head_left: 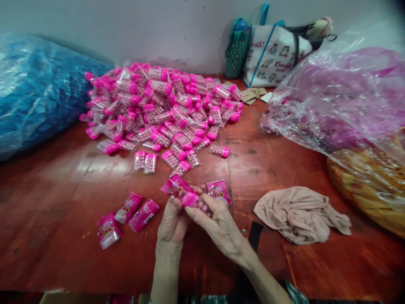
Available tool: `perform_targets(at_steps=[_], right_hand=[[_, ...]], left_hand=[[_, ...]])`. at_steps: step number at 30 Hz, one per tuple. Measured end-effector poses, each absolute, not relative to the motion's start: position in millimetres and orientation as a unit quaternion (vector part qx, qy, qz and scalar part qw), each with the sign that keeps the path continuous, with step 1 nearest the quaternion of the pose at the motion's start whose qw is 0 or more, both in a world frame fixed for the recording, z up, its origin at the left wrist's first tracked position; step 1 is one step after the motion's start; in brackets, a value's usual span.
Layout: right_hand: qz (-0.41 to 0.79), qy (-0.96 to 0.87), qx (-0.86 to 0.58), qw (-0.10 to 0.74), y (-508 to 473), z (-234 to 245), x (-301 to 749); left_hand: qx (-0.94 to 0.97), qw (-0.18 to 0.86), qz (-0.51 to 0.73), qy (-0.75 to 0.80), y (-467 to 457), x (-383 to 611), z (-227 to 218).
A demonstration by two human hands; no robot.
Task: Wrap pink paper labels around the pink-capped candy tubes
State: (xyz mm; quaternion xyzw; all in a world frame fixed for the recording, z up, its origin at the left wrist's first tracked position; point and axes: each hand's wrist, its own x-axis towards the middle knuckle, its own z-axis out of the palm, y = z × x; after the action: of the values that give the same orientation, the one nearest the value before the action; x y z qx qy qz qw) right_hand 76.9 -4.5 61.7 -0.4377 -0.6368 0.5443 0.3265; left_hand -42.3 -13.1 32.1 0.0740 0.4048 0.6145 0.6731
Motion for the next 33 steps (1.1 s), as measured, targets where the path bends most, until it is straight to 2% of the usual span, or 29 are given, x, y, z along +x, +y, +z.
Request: perform_targets(at_steps=[6,14,18,27,33], right_hand=[[0.383,-0.699,-0.530,0.289,-13,53,66],[0.541,-0.601,-0.448,0.381,-10,46,64],[0.606,-0.552,-0.414,0.396,-8,45,64],[0.510,-0.548,-0.500,0.436,-18,40,54],[0.511,-0.508,-0.514,0.466,-17,35,53]], left_hand=[[0.101,0.624,0.644,0.430,-7,-40,30],[0.041,0.672,0.623,0.398,-14,-40,30],[0.043,0.693,0.610,0.383,-16,-40,30],[0.083,0.630,0.646,0.424,-10,-31,27],[0.083,0.637,0.644,0.415,-13,-21,25]])
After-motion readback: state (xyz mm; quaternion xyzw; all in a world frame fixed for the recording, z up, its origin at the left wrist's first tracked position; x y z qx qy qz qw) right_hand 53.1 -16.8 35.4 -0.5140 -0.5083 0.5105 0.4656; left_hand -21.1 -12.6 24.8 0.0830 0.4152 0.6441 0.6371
